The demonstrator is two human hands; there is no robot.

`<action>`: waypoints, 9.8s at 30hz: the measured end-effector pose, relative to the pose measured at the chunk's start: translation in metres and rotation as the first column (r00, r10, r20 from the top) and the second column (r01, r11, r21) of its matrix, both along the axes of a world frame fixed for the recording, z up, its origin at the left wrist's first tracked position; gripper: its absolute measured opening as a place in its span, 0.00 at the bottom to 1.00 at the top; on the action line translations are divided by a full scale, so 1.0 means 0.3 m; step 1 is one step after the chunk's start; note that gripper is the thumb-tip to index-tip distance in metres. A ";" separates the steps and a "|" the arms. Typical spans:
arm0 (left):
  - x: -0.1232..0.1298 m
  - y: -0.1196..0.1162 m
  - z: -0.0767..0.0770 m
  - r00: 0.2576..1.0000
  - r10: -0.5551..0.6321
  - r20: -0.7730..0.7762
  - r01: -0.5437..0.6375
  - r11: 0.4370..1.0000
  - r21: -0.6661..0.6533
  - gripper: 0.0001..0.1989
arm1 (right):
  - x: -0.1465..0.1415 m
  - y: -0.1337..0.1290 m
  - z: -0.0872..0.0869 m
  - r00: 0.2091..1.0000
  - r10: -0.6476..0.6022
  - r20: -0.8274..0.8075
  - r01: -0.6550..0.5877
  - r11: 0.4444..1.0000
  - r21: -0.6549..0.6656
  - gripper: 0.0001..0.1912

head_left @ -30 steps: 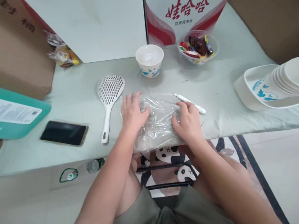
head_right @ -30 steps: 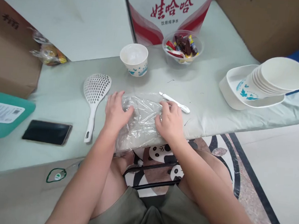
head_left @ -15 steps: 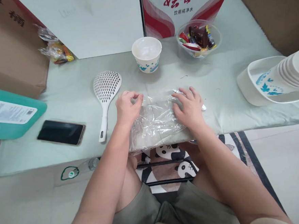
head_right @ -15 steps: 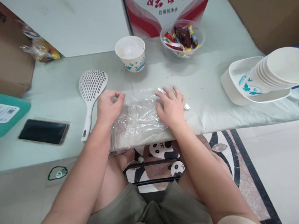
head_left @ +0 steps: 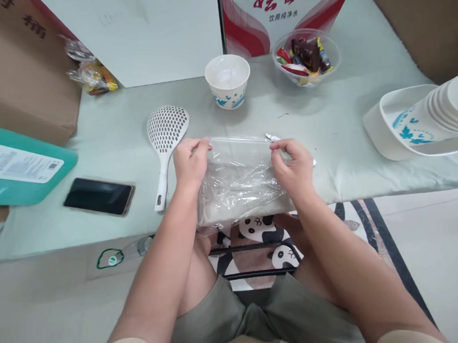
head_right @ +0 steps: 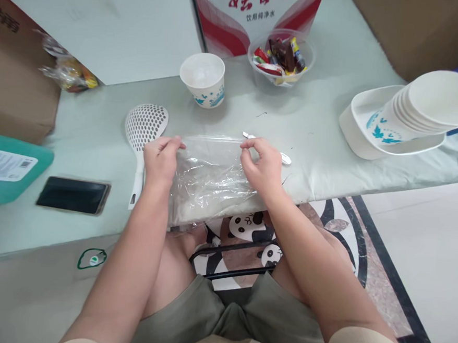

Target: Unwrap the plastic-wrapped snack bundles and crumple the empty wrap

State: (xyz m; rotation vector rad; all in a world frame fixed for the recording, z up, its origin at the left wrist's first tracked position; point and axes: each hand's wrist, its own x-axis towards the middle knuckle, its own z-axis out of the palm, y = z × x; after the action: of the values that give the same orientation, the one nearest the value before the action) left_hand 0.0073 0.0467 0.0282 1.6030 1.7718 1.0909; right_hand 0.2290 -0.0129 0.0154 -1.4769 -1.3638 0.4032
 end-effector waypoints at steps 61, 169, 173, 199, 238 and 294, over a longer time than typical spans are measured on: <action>0.035 -0.025 0.033 0.673 -0.716 -0.182 0.701 0.697 -0.151 0.26 | -0.004 -0.042 0.044 0.812 0.388 -0.437 -0.465 0.882 -0.081 0.03; -0.102 0.055 0.022 0.766 0.004 0.642 0.125 0.980 -0.156 0.23 | 0.042 -0.003 0.034 0.817 -0.042 -0.575 -0.203 0.912 -0.355 0.09; -0.099 0.057 0.036 0.699 0.037 0.714 0.065 0.991 -0.115 0.23 | 0.054 0.004 0.027 0.816 -0.090 -0.571 -0.123 0.939 -0.322 0.07; -0.072 0.029 0.053 0.724 -0.006 0.689 0.228 0.946 -0.231 0.08 | 0.075 0.022 -0.010 0.793 -0.004 -0.609 -0.068 0.993 -0.095 0.04; -0.070 0.040 0.032 0.818 -0.013 0.575 0.107 0.986 -0.129 0.07 | 0.092 0.020 -0.002 0.832 -0.082 -0.549 -0.109 0.945 -0.307 0.01; -0.028 0.037 0.013 0.770 -0.064 0.635 0.050 0.998 0.040 0.21 | 0.079 0.009 -0.036 0.858 0.006 -0.514 0.005 1.000 0.019 0.16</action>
State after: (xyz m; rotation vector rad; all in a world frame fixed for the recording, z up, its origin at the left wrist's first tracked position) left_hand -0.0012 0.0578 0.0322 1.0849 1.2404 1.4146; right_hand 0.2526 -0.0101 0.0046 -1.2304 -0.9323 0.7259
